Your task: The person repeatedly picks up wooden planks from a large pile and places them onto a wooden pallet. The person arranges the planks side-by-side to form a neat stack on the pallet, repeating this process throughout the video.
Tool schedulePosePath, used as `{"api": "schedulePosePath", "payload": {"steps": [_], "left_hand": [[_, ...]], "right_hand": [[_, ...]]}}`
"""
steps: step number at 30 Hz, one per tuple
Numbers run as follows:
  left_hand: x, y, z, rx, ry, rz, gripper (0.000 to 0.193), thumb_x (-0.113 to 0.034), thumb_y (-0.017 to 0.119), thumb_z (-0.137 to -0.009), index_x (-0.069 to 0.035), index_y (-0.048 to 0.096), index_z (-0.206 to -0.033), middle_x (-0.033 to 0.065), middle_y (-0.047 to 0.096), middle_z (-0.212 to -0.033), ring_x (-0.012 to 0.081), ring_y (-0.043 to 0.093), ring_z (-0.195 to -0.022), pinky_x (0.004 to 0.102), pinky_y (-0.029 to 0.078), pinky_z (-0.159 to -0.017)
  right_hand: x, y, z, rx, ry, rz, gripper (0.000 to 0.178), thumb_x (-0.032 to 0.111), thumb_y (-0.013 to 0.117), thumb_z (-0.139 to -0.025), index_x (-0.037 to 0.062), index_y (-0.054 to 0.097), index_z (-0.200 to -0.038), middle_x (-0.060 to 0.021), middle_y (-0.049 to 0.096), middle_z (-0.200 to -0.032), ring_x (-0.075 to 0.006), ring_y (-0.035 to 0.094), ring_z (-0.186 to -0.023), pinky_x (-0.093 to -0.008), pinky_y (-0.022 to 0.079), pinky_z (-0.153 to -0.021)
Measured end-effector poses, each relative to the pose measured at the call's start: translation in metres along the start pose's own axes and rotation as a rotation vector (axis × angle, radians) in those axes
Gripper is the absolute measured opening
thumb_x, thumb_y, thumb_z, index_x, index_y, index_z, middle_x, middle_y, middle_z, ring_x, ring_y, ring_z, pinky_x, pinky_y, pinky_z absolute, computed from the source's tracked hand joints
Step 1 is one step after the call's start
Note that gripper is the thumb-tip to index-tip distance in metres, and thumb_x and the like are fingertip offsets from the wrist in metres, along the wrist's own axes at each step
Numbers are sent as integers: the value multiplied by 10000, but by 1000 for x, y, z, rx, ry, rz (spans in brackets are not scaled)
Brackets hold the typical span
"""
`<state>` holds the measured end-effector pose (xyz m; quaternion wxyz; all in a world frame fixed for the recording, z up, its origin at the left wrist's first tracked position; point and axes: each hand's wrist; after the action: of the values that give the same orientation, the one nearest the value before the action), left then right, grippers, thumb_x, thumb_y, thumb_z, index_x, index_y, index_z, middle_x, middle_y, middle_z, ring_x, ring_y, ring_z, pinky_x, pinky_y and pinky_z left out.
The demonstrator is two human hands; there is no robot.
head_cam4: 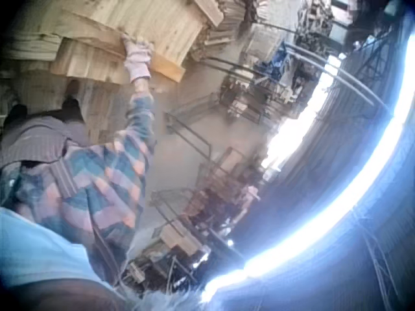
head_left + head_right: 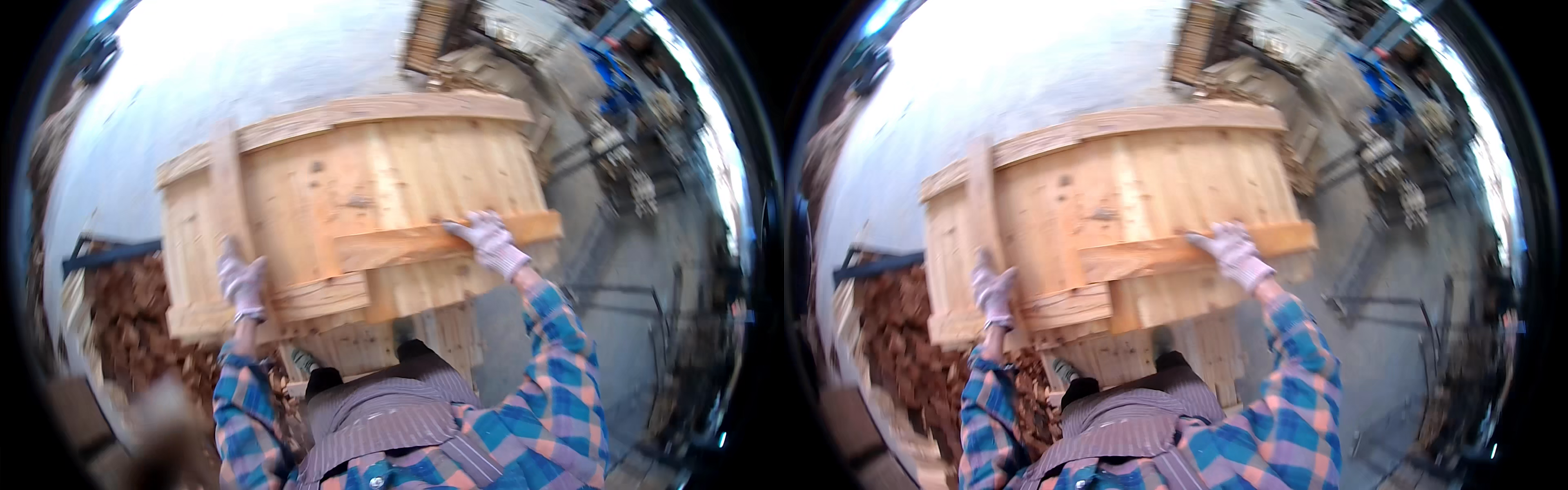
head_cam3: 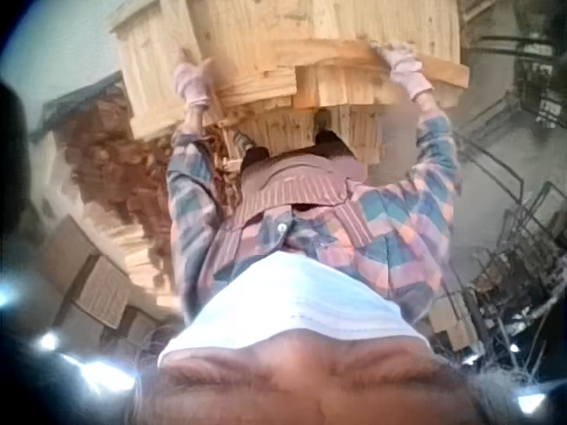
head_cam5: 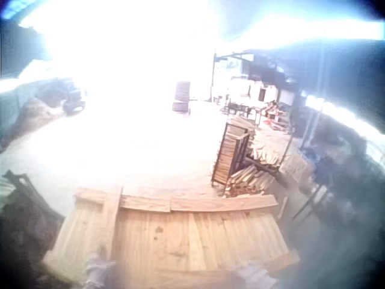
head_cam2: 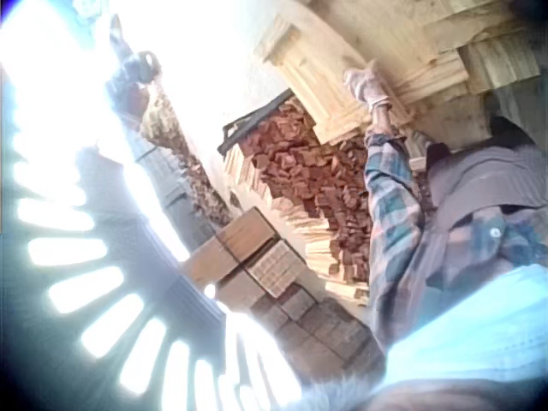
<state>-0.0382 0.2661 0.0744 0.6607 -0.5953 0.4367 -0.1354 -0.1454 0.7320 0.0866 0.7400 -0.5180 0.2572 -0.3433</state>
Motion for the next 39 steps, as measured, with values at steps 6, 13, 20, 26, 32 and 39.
{"api": "schedulePosePath", "payload": {"steps": [6, 13, 20, 26, 32, 39], "left_hand": [[-65, -5, 20, -138, 191, 413, 1002, -356, 797, -676, -45, 277, -1473, 242, 420, -1391, 369, 449, -1256, 392, 382, -1059], [-201, 12, 185, 511, 451, 938, 1114, -441, 799, -663, -57, 186, -1509, 274, 321, -1464, 400, 380, -1335, 408, 342, -1104], [-38, -67, 182, 398, 86, 897, 814, -517, 686, -804, -69, 416, -1428, 192, 502, -1377, 323, 511, -1252, 405, 429, -1039], [165, -133, 244, -173, -568, 798, 801, -487, 677, -847, -8, 395, -1424, 197, 493, -1397, 306, 526, -1242, 407, 465, -1010], [304, -172, 289, -453, -929, 885, 758, -272, 723, -850, -17, 347, -1457, 237, 516, -1357, 278, 579, -1164, 341, 513, -911], [512, -247, 180, -785, -637, 772, 1041, -562, 730, -750, 59, 279, -1453, 286, 380, -1449, 353, 407, -1344, 400, 375, -1090]], "right_hand": [[3, -6, -36, -66, 14, -1003, 826, 269, 700, -814, 153, 285, -1518, -177, 543, -1217, -293, 564, -1104, -367, 470, -922], [82, -55, -54, -209, -85, -1332, 883, 309, 678, -857, 39, 156, -1517, -180, 565, -1222, -263, 594, -1058, -330, 511, -841], [70, -3, -99, -224, -26, -450, 784, 199, 659, -842, 37, 246, -1488, -195, 568, -1218, -282, 591, -1081, -349, 505, -877], [89, -28, -125, -335, -86, -292, 714, 104, 643, -829, 35, 323, -1464, -207, 570, -1216, -298, 589, -1101, -365, 499, -908], [346, -134, -155, -106, -656, -757, 811, 71, 694, -760, 37, 308, -1472, -255, 552, -1266, -354, 565, -1170, -399, 474, -970], [693, -178, -245, 162, -907, -569, 838, 151, 732, -768, 83, 307, -1487, -252, 570, -1254, -331, 580, -1163, -385, 484, -963]]}}
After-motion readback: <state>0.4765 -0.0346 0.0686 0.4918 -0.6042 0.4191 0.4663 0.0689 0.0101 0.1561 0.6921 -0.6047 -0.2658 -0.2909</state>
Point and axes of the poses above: each hand's wrist, its own z-axis away from the middle knuckle, its own y-axis out of the palm, x = y × z
